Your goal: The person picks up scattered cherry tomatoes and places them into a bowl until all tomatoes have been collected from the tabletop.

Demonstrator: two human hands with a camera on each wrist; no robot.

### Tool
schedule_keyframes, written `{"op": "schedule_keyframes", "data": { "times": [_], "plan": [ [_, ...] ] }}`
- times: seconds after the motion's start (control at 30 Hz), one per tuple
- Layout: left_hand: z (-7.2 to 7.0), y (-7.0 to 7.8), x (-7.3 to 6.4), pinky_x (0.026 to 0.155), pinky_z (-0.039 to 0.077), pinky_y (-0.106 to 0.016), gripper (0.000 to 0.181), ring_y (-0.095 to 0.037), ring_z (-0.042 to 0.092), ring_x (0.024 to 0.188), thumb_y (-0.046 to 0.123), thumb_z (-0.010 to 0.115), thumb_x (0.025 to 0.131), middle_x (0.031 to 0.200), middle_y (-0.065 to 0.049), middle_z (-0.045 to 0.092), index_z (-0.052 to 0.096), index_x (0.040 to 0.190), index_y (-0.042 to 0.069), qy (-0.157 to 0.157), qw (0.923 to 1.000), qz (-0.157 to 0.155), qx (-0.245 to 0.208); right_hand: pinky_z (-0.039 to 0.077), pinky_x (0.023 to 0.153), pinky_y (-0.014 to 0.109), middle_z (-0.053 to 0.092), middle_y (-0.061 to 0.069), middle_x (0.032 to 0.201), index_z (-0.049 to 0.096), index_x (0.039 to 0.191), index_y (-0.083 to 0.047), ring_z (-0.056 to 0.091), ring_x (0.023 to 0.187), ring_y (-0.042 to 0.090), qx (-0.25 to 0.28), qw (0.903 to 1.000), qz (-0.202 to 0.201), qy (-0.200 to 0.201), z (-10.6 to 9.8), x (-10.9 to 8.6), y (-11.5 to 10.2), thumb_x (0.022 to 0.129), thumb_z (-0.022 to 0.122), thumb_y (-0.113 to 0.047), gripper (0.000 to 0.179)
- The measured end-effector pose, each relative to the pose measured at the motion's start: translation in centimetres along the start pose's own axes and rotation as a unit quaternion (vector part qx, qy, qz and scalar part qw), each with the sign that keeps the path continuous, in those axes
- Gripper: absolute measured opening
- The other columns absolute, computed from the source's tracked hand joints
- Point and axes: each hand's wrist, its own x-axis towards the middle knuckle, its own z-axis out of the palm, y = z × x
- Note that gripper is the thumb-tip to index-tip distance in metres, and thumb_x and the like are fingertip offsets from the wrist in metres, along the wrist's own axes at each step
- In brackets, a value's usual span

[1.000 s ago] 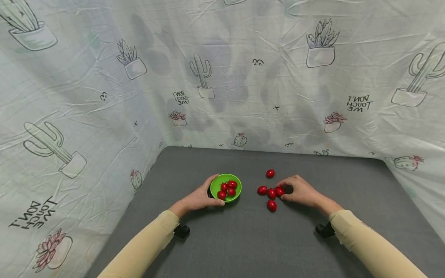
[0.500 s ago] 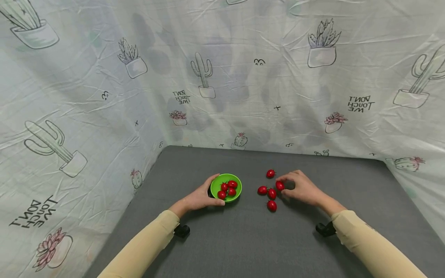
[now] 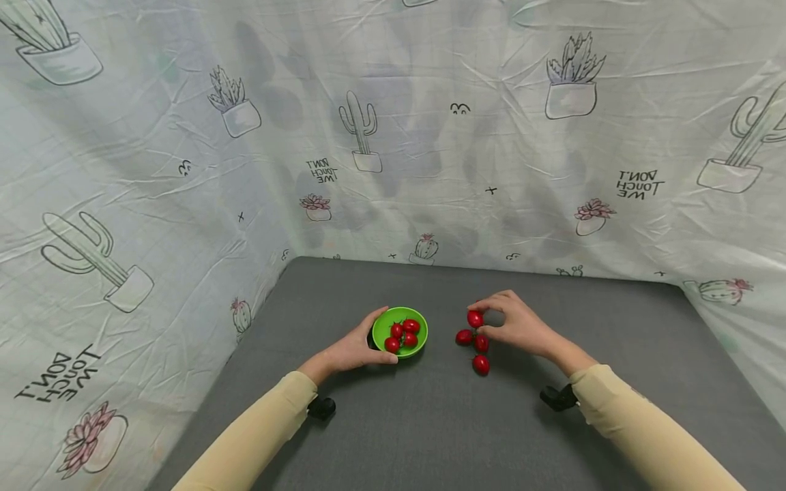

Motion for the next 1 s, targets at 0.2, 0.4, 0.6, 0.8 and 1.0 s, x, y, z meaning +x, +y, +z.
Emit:
{"op": "schedule_keyframes", "data": {
  "times": [0.2, 0.4, 0.6, 0.8, 1.0],
  "plan": [
    [0.1, 0.0, 0.1, 0.117, 0.025, -0.057, 0.112, -0.027, 0.022, 0.152, 0.04, 0.087, 0.083, 0.167, -0.007, 0.021, 0.014, 0.166, 0.02, 0.003, 1.0, 0.0, -0.005, 0.045, 0.094, 0.056, 0.063, -0.003, 0.122, 0.071, 0.131, -0.021, 0.044, 0.122, 0.025, 0.011, 0.9997, -0.02, -0.009, 0.7, 1.3, -1.0, 0.092, 0.079, -0.024, 0.04],
    [0.1, 0.2, 0.1, 0.118, 0.024, -0.057, 0.114, -0.027, 0.02, 0.153, 0.039, 0.088, 0.082, 0.167, -0.007, 0.019, 0.013, 0.166, 0.019, 0.004, 1.0, -0.003, 0.0, 0.044, 0.093, 0.051, 0.061, -0.005, 0.123, 0.071, 0.131, -0.021, 0.044, 0.124, 0.025, 0.019, 0.9993, -0.022, -0.024, 1.4, 2.6, -2.4, 0.092, 0.079, -0.029, 0.04],
    [0.1, 0.3, 0.1, 0.118, 0.024, -0.057, 0.112, -0.027, 0.022, 0.152, 0.039, 0.087, 0.084, 0.167, -0.007, 0.021, 0.014, 0.166, 0.019, 0.006, 1.0, -0.006, 0.002, 0.043, 0.099, 0.054, 0.064, -0.009, 0.124, 0.071, 0.131, -0.025, 0.041, 0.129, 0.023, 0.025, 0.9988, -0.018, -0.039, 2.3, 4.1, -3.9, 0.092, 0.08, -0.029, 0.04],
    [0.1, 0.5, 0.0, 0.117, 0.025, -0.056, 0.107, -0.027, 0.024, 0.151, 0.037, 0.086, 0.085, 0.166, -0.007, 0.023, 0.016, 0.165, 0.024, 0.01, 0.9999, -0.013, 0.0, 0.042, 0.101, 0.053, 0.067, -0.011, 0.123, 0.072, 0.13, -0.024, 0.042, 0.129, 0.022, 0.017, 0.9984, -0.034, -0.043, 3.3, 5.3, -4.9, 0.092, 0.08, -0.028, 0.039],
    [0.1, 0.4, 0.0, 0.116, 0.026, -0.058, 0.104, -0.028, 0.027, 0.15, 0.035, 0.084, 0.087, 0.165, -0.007, 0.023, 0.016, 0.165, 0.025, 0.008, 0.9999, -0.014, -0.004, 0.043, 0.1, 0.053, 0.067, -0.011, 0.123, 0.072, 0.131, -0.022, 0.042, 0.128, 0.022, 0.018, 0.9975, -0.045, -0.052, 4.0, 6.1, -5.6, 0.093, 0.079, -0.025, 0.038]
  ]
}}
